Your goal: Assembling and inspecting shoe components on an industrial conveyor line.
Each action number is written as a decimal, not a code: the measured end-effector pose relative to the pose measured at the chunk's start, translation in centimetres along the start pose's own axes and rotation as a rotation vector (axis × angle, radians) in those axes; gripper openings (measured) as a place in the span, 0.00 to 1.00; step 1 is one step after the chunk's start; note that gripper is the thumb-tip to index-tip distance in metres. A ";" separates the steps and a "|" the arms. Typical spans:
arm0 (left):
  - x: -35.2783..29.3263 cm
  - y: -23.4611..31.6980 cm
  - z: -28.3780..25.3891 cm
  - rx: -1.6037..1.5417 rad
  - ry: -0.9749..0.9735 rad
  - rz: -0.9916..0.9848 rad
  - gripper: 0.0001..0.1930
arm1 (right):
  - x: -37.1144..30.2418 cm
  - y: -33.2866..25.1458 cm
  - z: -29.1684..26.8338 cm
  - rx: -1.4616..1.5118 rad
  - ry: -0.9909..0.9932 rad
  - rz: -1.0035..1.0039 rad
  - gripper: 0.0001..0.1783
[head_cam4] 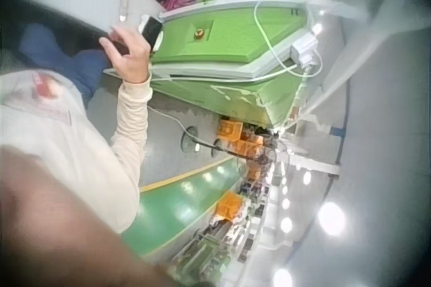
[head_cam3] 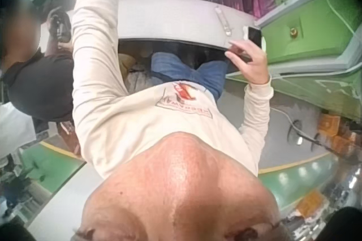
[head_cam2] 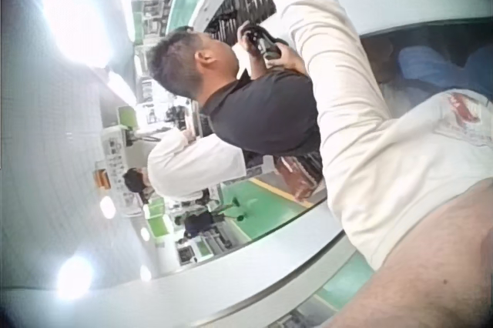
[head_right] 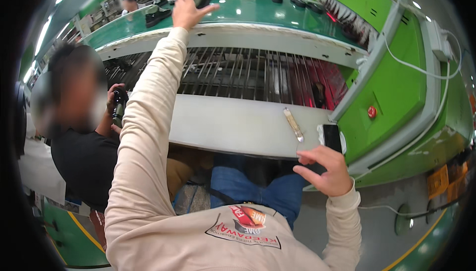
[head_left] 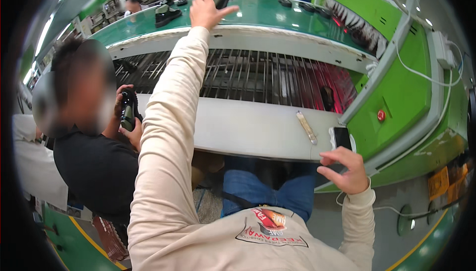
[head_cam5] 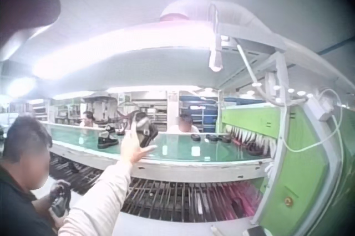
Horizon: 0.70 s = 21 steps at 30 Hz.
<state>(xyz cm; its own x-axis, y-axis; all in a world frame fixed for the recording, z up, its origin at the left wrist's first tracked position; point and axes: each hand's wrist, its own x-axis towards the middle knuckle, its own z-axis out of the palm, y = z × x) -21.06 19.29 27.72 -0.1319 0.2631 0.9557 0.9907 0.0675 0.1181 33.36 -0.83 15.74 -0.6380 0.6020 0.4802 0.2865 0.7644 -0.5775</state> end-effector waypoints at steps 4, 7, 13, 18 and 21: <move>-5.0 -4.8 4.8 0.121 -0.310 -0.067 0.38 | 0.8 0.9 0.2 0.063 0.019 0.032 0.19; -5.9 -4.0 5.0 0.076 -0.366 -0.096 0.27 | 4.3 2.1 -1.0 -0.036 0.036 -0.042 0.15; -6.3 -6.4 4.7 0.204 -0.282 -0.043 0.24 | 17.8 11.9 0.1 0.205 0.260 0.030 0.10; -5.2 -4.1 5.6 0.199 -0.274 -0.076 0.24 | 18.2 31.9 5.2 0.126 0.052 0.598 0.27; -5.5 -5.0 5.7 0.243 -0.253 -0.055 0.25 | 17.2 37.9 6.7 -0.411 0.023 0.827 0.34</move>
<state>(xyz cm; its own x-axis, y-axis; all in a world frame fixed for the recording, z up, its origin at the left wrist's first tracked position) -25.51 22.99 20.33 -0.2192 0.4804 0.8492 0.9489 0.3074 0.0711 28.44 36.98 -2.31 -0.1041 0.9939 0.0349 0.8785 0.1084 -0.4652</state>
